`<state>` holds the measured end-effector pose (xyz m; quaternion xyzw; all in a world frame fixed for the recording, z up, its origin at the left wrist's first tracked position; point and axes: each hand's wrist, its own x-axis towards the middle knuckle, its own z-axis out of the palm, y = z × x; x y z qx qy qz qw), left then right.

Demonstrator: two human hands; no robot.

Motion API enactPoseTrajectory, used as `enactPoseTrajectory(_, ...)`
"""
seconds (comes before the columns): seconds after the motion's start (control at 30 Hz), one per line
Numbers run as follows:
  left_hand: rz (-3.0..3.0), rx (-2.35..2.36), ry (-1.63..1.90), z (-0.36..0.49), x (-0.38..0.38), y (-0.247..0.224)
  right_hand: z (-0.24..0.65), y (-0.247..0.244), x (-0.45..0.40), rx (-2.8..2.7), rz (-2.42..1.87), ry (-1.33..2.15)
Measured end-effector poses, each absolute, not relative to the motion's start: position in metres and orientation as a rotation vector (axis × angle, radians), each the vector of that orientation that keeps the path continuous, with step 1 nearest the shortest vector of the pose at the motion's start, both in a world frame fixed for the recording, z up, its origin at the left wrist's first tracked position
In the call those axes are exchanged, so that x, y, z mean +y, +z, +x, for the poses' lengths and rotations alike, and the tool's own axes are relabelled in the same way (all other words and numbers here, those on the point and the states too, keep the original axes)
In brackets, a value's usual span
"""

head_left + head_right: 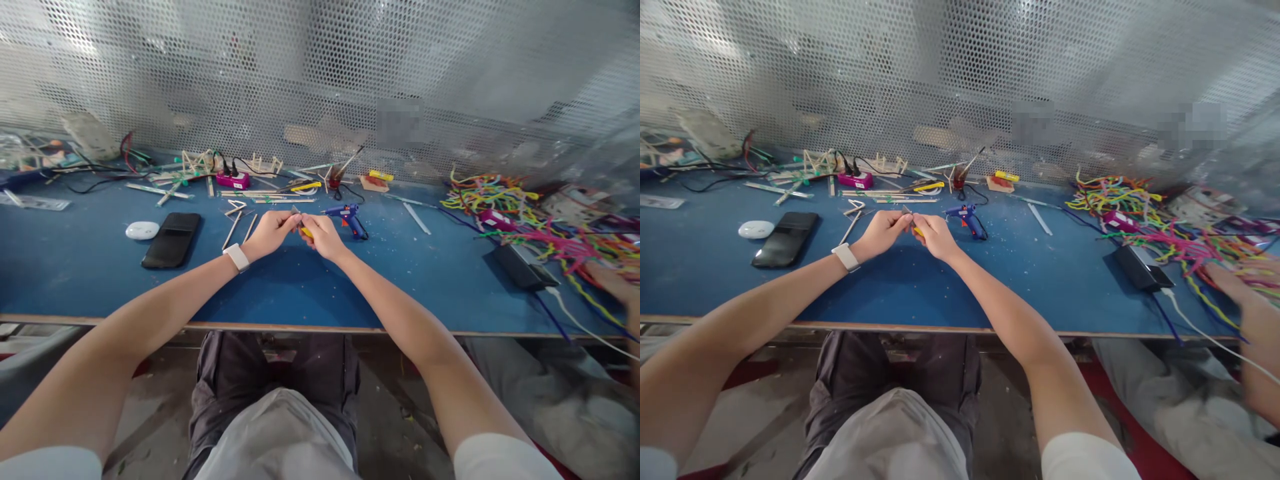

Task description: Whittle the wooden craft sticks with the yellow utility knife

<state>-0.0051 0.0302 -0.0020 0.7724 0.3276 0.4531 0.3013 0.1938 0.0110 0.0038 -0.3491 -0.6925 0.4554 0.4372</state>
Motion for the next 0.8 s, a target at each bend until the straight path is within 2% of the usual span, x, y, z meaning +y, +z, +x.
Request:
enactPoseTrajectory(0.53,1.585,0.719,0.931,-0.005,0.028,-0.008,0.198,0.002,0.015,-1.767,-0.866,1.157)
enactPoseTrajectory(0.8,1.59,0.609,0.822,-0.009,0.029,-0.006,0.205,0.003,0.019,-1.813,-0.852,1.225)
